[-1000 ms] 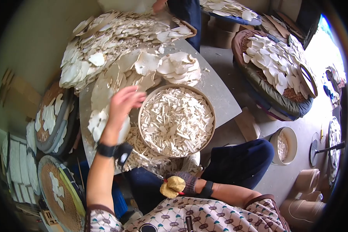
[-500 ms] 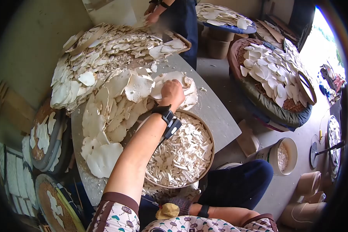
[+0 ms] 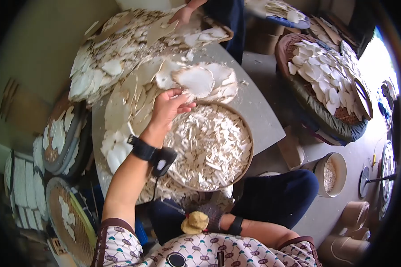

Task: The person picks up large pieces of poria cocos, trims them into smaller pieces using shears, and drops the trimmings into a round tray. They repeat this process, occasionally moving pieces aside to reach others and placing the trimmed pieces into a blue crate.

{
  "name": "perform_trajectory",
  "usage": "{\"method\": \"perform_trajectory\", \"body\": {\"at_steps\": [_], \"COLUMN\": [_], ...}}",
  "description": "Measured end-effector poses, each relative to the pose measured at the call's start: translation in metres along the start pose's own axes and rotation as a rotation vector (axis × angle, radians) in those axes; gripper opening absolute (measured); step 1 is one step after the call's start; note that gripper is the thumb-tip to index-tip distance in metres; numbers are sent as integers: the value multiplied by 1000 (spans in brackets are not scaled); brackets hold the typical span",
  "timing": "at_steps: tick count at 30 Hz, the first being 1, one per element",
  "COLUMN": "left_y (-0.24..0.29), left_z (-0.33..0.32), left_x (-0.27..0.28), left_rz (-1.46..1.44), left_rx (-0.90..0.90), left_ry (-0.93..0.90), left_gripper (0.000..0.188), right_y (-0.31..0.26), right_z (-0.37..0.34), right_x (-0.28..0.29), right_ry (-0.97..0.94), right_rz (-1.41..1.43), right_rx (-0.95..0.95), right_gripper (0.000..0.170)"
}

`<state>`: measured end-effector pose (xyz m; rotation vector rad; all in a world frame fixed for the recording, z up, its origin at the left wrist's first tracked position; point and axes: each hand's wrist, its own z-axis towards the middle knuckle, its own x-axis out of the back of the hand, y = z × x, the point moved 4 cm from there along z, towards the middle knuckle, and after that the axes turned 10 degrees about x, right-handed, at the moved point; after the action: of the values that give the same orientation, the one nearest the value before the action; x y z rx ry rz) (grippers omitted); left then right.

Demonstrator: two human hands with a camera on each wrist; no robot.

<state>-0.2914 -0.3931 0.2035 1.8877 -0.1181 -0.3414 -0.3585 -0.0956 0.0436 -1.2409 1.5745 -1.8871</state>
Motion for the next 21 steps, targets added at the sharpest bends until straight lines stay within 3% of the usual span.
{"method": "perform_trajectory", "body": {"at_steps": [2, 4, 7, 8, 10, 12, 13, 15, 17, 19, 21], "left_y": [-3, -10, -21, -27, -38, -48, -52, -59, -70, -82, -93], "left_z": [-47, -86, -140, -154, -179, -199, -208, -222, -231, -238, -244], "left_x": [15, 33, 57, 67, 85, 102, 109, 115, 121, 123, 118], "left_rz": [-62, -104, -99, -59, 25, 41, 77, 110, 232, 379, 217], "left_rx": [43, 82, 135, 148, 175, 170, 173, 159, 202, 227, 177], "left_ry": [12, 30, 70, 95, 135, 156, 173, 160, 123, 106, 152], "left_gripper": [19, 20, 22, 22, 23, 22, 22, 24, 26, 37, 44], "right_y": [0, 15, 43, 18, -9, 17, 28, 28, 12, 0, -12], "right_z": [-3, -3, -8, -7, -6, 20, 12, -5, 14, 13, 8], "right_x": [-2, -16, -47, -22, -9, -51, -45, -27, -18, -12, -4], "right_ry": [67, 90, 69, 146, 234, -30, 55, 188, 45, 72, 287], "right_rz": [93, 319, 654, 562, 771, 1226, 952, 1015, 1809, 2005, 1333], "right_rx": [44, 5, 20, 27, 83, 515, 344, 48, 475, 333, 152], "right_gripper": [26, 32, 27, 24, 13, 21, 20, 27, 32, 31, 30]}}
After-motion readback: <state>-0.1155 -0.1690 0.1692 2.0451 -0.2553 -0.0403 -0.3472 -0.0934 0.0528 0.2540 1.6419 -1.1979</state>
